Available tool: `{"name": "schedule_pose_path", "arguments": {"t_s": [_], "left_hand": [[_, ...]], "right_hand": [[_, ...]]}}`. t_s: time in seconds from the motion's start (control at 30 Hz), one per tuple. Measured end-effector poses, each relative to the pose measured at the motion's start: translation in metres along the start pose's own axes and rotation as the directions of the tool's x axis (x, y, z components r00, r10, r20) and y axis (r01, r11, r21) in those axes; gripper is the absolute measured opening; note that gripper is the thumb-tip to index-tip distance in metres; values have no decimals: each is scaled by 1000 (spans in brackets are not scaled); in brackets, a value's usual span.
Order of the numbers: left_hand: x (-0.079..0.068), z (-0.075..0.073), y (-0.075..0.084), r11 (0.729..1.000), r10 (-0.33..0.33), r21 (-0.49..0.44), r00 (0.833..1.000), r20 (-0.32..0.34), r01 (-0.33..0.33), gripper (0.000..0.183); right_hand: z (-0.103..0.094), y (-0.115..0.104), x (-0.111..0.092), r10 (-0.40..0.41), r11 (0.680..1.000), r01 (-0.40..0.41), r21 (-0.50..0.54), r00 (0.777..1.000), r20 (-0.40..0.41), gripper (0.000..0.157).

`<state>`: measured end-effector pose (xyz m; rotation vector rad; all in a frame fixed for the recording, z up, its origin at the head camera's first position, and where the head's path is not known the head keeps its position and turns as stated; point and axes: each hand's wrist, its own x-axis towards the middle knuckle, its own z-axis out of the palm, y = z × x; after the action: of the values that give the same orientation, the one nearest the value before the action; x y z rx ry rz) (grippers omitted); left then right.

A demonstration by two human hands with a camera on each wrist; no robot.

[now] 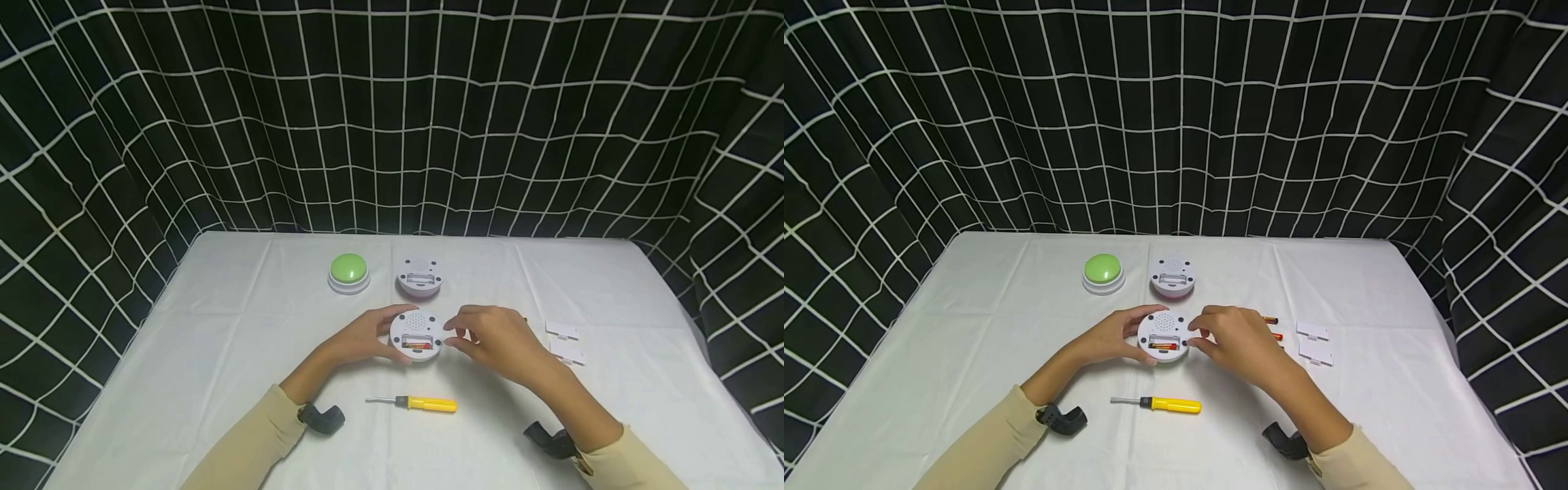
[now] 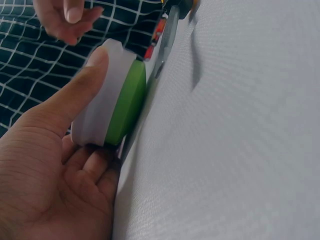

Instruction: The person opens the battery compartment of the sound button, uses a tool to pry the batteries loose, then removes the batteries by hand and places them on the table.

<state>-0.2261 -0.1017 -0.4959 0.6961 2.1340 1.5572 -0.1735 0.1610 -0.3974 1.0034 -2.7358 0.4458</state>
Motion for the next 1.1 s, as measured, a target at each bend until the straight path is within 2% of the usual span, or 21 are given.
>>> {"name": "schedule_pose_path", "arguments": {"t_s": [0.23, 0.4, 0.8, 1.1], "left_hand": [[2, 0, -4, 999, 42, -12, 999, 3, -42, 96], [1, 0, -3, 999, 50, -13, 999, 8, -49, 96], [2, 0, -2, 999, 42, -12, 999, 9, -42, 97], [2, -1, -4, 999, 33, -5, 999, 6, -33, 98]], "right_hand": [[10, -7, 8, -26, 1000, 26, 5, 999, 30, 14], [17, -10, 12, -25, 1000, 25, 16, 998, 54, 13], [31, -10, 16, -33, 999, 30, 42, 996, 84, 10], [36, -10, 15, -9, 999, 5, 41, 995, 100, 10]]}}
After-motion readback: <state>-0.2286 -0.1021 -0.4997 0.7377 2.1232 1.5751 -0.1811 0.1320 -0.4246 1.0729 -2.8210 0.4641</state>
